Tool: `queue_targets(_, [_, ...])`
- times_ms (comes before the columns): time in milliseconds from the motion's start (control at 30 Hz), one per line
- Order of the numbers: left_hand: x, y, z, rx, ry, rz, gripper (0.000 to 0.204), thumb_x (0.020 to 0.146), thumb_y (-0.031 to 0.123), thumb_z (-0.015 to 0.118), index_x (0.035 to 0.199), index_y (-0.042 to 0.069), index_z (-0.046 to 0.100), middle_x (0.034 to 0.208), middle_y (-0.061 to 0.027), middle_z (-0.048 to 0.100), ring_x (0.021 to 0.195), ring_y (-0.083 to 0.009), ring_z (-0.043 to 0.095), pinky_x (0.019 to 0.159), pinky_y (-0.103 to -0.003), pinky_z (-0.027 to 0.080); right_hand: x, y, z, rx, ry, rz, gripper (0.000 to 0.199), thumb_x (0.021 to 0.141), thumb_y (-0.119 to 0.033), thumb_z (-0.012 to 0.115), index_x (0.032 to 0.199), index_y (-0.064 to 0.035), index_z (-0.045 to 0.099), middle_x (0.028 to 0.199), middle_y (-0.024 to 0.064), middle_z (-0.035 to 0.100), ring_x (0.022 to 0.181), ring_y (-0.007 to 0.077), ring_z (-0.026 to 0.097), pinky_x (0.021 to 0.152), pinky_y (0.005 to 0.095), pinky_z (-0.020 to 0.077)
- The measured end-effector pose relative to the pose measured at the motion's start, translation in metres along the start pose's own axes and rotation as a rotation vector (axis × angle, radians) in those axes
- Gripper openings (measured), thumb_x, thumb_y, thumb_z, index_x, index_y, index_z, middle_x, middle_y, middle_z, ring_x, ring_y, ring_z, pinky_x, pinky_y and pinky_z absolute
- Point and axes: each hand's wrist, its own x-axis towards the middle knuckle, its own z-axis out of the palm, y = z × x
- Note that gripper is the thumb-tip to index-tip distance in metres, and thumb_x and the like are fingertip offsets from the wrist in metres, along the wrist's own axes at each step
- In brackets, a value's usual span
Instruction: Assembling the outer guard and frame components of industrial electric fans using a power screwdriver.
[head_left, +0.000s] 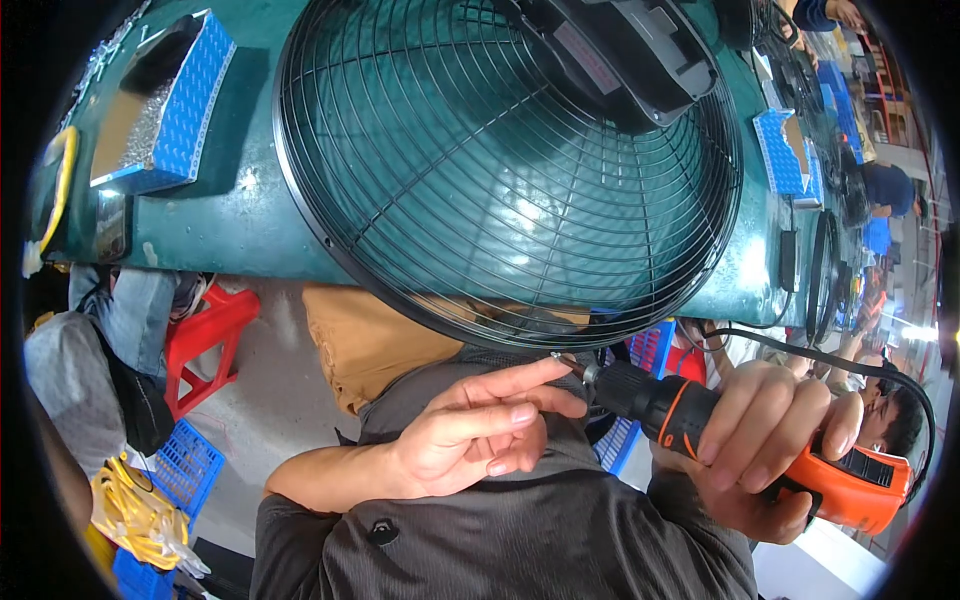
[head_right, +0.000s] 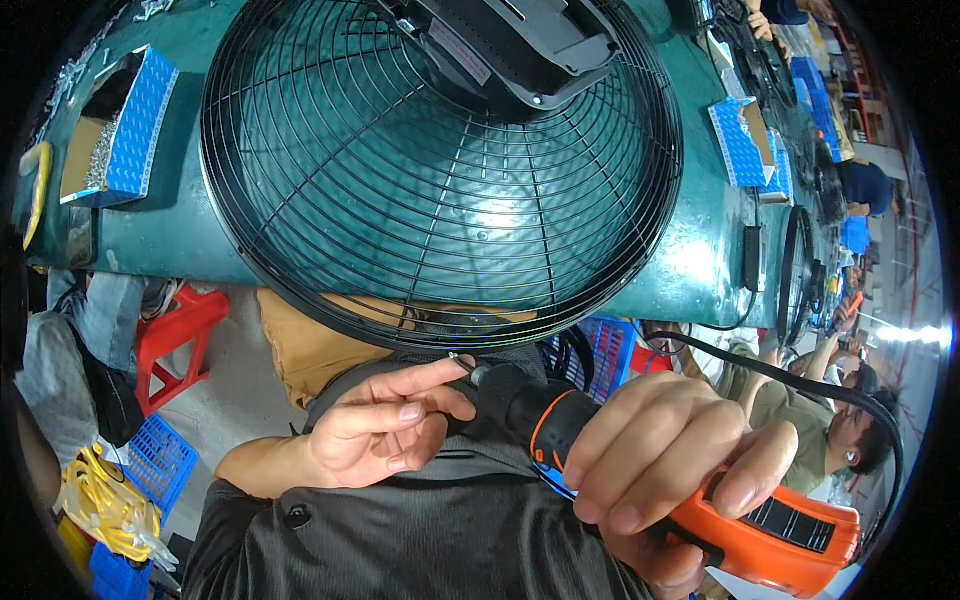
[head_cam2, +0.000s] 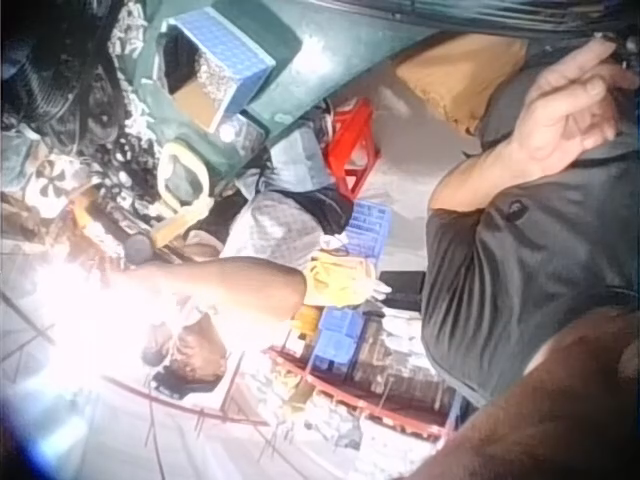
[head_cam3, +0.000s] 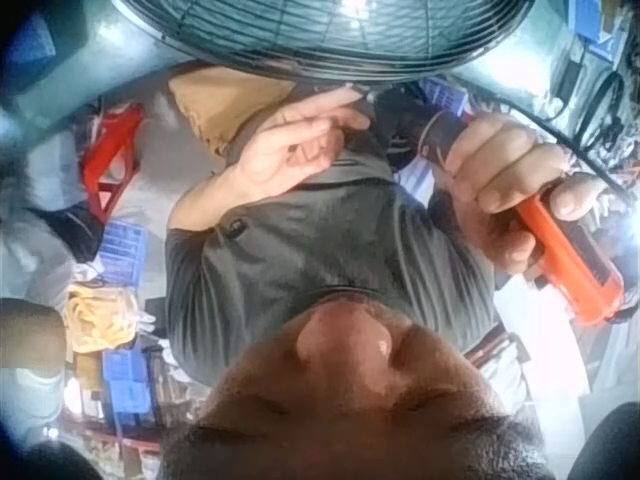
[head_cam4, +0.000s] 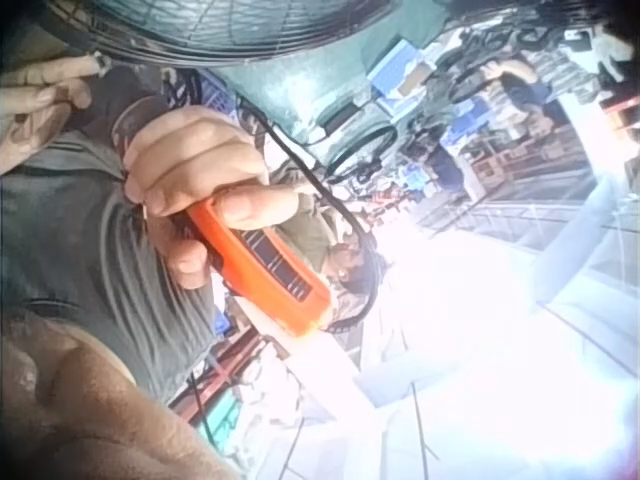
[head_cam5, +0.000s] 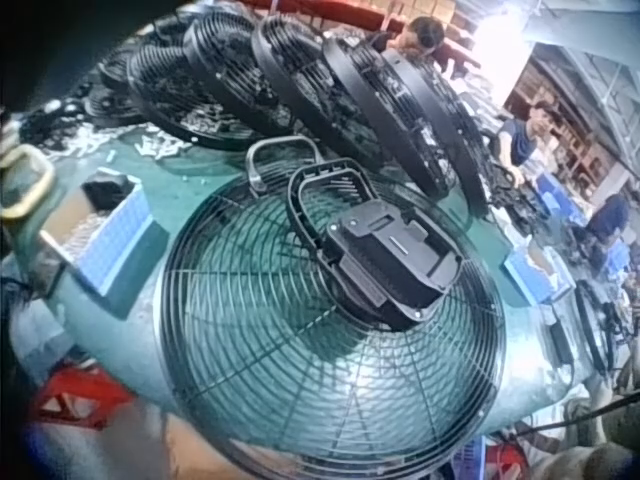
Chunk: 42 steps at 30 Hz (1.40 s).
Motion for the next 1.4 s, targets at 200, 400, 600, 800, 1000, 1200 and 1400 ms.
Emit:
queue_targets(200, [0.001,0.001,-0.001,-0.024,-0.049,0.027,0.051,0.099,0.005,0.043,0.149,0.005,0.033,0.134,-0.0202,0.054,0.075,-0.0161,0.059,0.054,-0.021,0.040,0.002,0.003,0.004,-0.011,0.002,0.021,0.042,0.076,-0.013,0.070,0.107,-0.0018,0.044,0.068,0.0062,0.056,0.046,0.0133,0.054,0.044,0.0246,0.0514])
queue_targets(400, [-0.004,0.021,0.003,0.514,0.250,-0.017,0.039,0.098,0.007,0.051,0.136,0.000,0.051,0.112,-0.0187,0.067,0.072,-0.0128,0.061,0.056,-0.021,0.043,0.008,0.001,0.003,-0.050,-0.049,0.110,0.043,0.078,-0.015,0.071,0.109,-0.0034,0.044,0.070,0.0066,0.058,0.048,0.0134,0.057,0.046,0.0257,0.0523])
queue_targets(600, [0.004,0.052,-0.008,0.806,0.413,0.444,0.022,0.083,0.001,0.075,0.103,-0.002,0.066,0.089,-0.0039,0.068,0.074,-0.0021,0.058,0.061,-0.017,0.044,0.011,0.003,0.014,-0.053,-0.202,0.144,0.043,0.080,-0.014,0.075,0.110,-0.0068,0.045,0.073,0.0082,0.063,0.053,0.0159,0.062,0.050,0.0274,0.0545])
queue_targets(800, [0.003,0.057,-0.007,0.964,0.424,0.433,0.024,0.081,0.000,0.077,0.102,-0.002,0.066,0.086,-0.0010,0.068,0.069,-0.0010,0.057,0.062,-0.017,0.044,0.023,0.010,0.008,-0.016,-0.435,0.121,0.043,0.081,-0.014,0.076,0.110,-0.0043,0.045,0.075,0.0102,0.065,0.058,0.0194,0.065,0.053,0.0317,0.0580])
queue_targets(1000, [0.003,0.056,-0.010,0.930,0.350,0.473,0.023,0.081,-0.001,0.076,0.102,-0.002,0.065,0.089,-0.0029,0.070,0.076,-0.0036,0.063,0.067,-0.017,0.049,0.036,0.011,0.009,-0.017,-0.596,0.192,0.044,0.080,-0.011,0.079,0.110,-0.0032,0.047,0.073,0.0102,0.067,0.060,0.0210,0.067,0.054,0.0327,0.0595])
queue_targets(1200, [-0.002,0.062,-0.006,1.034,0.389,0.452,0.024,0.081,0.002,0.077,0.101,-0.002,0.065,0.089,-0.0047,0.071,0.075,-0.0060,0.065,0.065,-0.020,0.049,0.053,0.017,-0.007,0.231,-0.757,0.219,0.047,0.075,-0.010,0.082,0.108,-0.0040,0.050,0.071,0.0112,0.068,0.059,0.0227,0.068,0.054,0.0328,0.0589])
queue_targets(1400, [-0.056,0.106,0.032,1.700,0.628,0.604,0.028,0.085,0.013,0.074,0.105,-0.004,0.064,0.081,-0.0075,0.070,0.069,-0.0119,0.064,0.062,-0.023,0.049,0.027,-0.022,-0.051,0.167,0.009,0.232,0.036,0.088,-0.011,0.061,0.120,0.0014,0.050,0.102,0.0237,0.063,0.059,0.0149,0.058,0.053,0.0256,0.0494])
